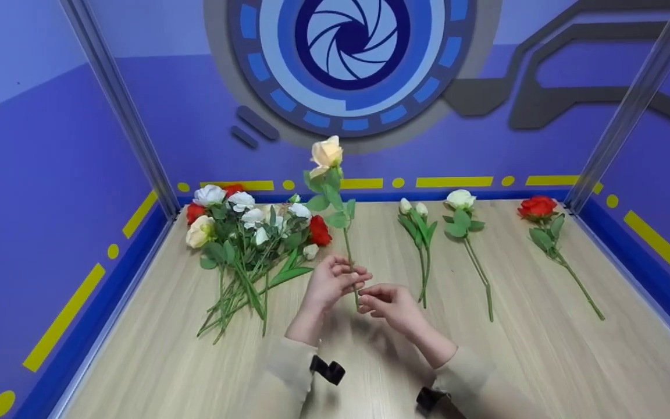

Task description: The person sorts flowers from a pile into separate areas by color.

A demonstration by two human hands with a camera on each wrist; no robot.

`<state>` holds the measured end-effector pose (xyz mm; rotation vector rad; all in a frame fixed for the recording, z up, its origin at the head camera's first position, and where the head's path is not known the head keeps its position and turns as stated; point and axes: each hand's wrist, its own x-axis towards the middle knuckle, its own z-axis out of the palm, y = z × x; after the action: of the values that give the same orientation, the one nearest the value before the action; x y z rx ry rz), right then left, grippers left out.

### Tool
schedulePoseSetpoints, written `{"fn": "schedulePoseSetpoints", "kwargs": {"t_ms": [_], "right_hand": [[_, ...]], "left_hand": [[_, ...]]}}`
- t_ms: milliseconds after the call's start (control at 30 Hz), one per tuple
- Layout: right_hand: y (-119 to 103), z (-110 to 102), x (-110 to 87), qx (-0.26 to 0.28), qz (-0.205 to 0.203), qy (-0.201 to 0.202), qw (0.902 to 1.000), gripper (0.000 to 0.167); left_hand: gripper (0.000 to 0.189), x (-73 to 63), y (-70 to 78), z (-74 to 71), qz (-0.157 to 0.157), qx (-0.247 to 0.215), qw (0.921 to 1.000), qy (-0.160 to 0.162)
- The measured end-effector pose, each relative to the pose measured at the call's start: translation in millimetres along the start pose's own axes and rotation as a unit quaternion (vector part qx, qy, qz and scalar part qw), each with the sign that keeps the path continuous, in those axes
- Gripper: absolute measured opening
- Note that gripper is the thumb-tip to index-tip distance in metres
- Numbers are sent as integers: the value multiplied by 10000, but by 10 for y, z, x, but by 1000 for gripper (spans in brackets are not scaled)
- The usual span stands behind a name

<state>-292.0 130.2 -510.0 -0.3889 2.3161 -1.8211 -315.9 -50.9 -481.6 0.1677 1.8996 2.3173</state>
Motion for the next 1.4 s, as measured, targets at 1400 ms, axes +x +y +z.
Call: {"fn": "schedulePoseSetpoints", "kwargs": {"t_ms": [1400], "right_hand": [[399,-126,195,721,1143,880,9869,16]], "left_hand": [[56,-16,-97,-1387,-870,4172,8299,3601]]}}
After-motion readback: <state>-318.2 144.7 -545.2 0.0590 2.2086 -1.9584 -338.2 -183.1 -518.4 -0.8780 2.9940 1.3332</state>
